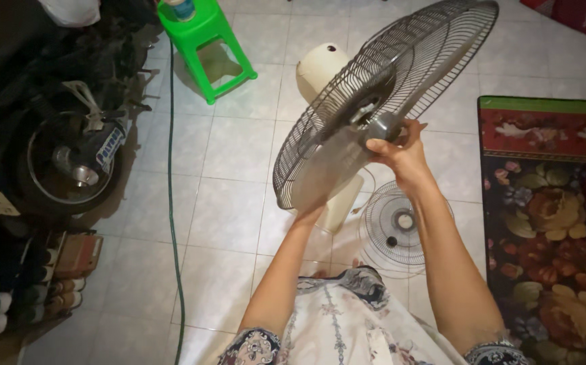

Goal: The person removes the front grille and fan blades from a standing electric fan. They then detach the rear grille and unscrew the motor housing from the fan stand. The removed parts are placed on the floor.

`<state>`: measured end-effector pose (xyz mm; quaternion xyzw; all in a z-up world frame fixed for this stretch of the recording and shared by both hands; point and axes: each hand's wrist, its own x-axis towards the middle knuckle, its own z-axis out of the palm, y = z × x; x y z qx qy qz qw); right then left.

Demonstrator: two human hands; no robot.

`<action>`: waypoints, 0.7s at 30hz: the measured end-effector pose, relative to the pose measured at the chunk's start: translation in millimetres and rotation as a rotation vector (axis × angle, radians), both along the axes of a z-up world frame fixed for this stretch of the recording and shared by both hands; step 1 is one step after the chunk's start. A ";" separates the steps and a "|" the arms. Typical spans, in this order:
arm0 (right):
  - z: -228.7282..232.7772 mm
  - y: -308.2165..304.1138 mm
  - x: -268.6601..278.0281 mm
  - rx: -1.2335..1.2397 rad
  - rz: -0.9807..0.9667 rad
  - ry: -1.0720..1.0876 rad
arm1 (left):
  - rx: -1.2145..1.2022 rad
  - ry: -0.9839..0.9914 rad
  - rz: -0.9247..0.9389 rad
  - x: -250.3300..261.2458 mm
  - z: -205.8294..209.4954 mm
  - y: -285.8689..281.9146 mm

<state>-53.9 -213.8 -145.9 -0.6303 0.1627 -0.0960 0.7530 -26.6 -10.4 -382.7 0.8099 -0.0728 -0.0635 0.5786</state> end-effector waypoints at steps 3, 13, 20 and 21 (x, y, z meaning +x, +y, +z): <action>0.7 2.7 -0.1 0.127 0.022 -0.020 | -0.017 0.026 -0.052 -21.9 21.5 8.5; 2.5 13.2 20.7 -0.084 -0.047 0.022 | 0.385 -0.192 -0.718 -91.3 210.5 27.8; -20.6 10.9 27.2 -0.127 -0.034 -0.127 | 0.299 -0.976 -0.367 -39.3 315.5 6.9; -23.7 10.6 27.8 -0.145 -0.031 -0.189 | 0.283 -1.065 -0.311 -27.3 323.1 0.3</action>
